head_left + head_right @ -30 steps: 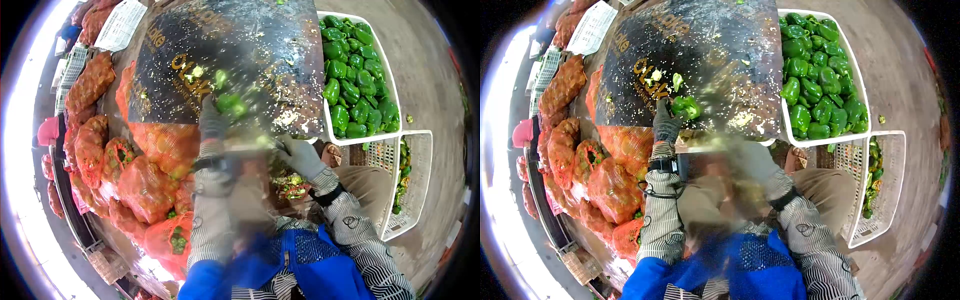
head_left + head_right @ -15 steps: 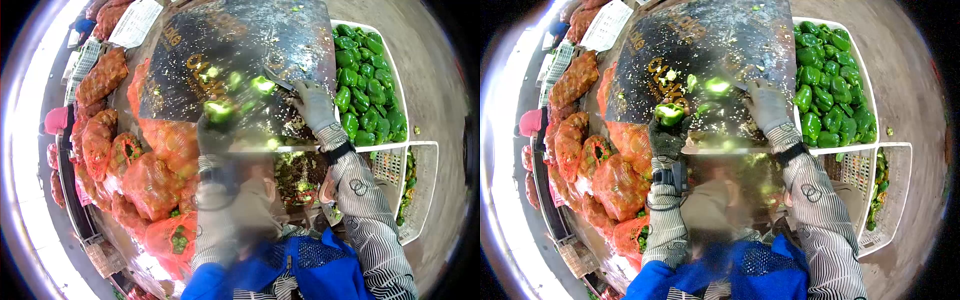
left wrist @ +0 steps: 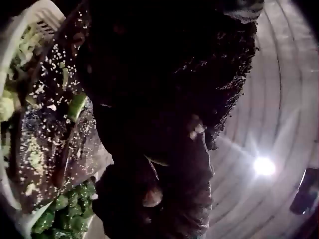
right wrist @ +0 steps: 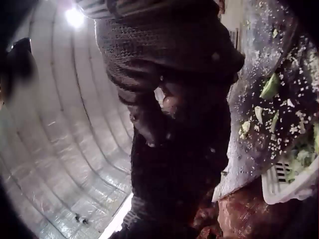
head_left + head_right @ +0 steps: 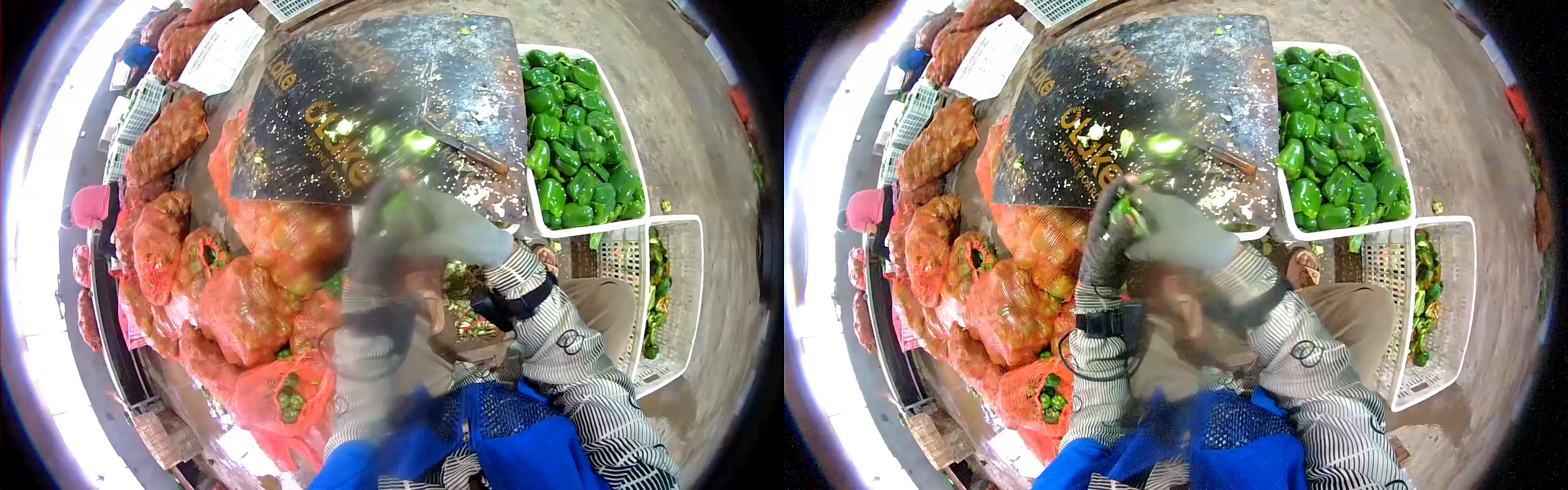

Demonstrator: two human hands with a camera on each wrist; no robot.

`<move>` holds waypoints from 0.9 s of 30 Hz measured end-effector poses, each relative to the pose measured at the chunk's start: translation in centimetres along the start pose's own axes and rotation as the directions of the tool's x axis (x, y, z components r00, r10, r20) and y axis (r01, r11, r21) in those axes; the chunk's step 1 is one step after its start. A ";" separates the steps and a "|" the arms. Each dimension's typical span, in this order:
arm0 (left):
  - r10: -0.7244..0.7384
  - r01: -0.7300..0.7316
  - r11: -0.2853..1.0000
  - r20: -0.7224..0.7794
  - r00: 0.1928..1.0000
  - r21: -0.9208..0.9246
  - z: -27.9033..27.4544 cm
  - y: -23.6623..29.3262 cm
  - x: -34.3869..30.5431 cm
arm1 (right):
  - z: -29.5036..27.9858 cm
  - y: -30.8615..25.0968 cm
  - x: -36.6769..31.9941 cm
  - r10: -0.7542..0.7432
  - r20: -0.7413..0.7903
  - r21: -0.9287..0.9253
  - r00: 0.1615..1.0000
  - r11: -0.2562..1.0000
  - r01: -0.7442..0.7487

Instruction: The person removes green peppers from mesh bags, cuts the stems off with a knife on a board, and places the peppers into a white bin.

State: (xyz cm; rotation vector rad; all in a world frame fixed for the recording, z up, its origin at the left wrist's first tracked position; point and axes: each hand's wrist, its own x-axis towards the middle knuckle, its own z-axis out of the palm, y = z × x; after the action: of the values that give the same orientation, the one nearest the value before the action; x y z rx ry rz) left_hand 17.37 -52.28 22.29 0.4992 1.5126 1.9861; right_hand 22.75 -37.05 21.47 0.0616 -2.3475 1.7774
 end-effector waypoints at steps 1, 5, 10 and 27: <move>-0.072 0.075 0.989 -0.025 0.997 0.126 0.8 0.8 -0.6 | -0.9 0.3 -0.7 0.091 0.194 0.055 0.977 0.993 -0.103; -0.057 0.038 0.979 0.093 0.994 0.201 0.7 -1.0 -0.8 | -3.4 -1.6 -2.1 0.306 0.455 0.194 0.836 0.882 -0.429; 0.095 -0.092 0.985 -0.012 0.995 0.143 3.8 -0.7 -1.1 | -0.8 2.3 -3.4 0.337 0.214 0.308 0.917 0.867 -0.390; -0.013 -0.174 0.839 -0.339 0.941 -0.515 -5.2 -2.8 -0.4 | 2.1 0.7 0.0 0.246 -0.130 -0.279 0.960 0.920 -0.274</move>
State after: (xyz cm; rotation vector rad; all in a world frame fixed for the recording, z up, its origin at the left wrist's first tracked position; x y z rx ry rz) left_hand 15.07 -55.90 18.16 -0.0151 1.0276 2.5313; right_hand 22.35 -38.89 20.22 -0.3865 -2.6219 1.4677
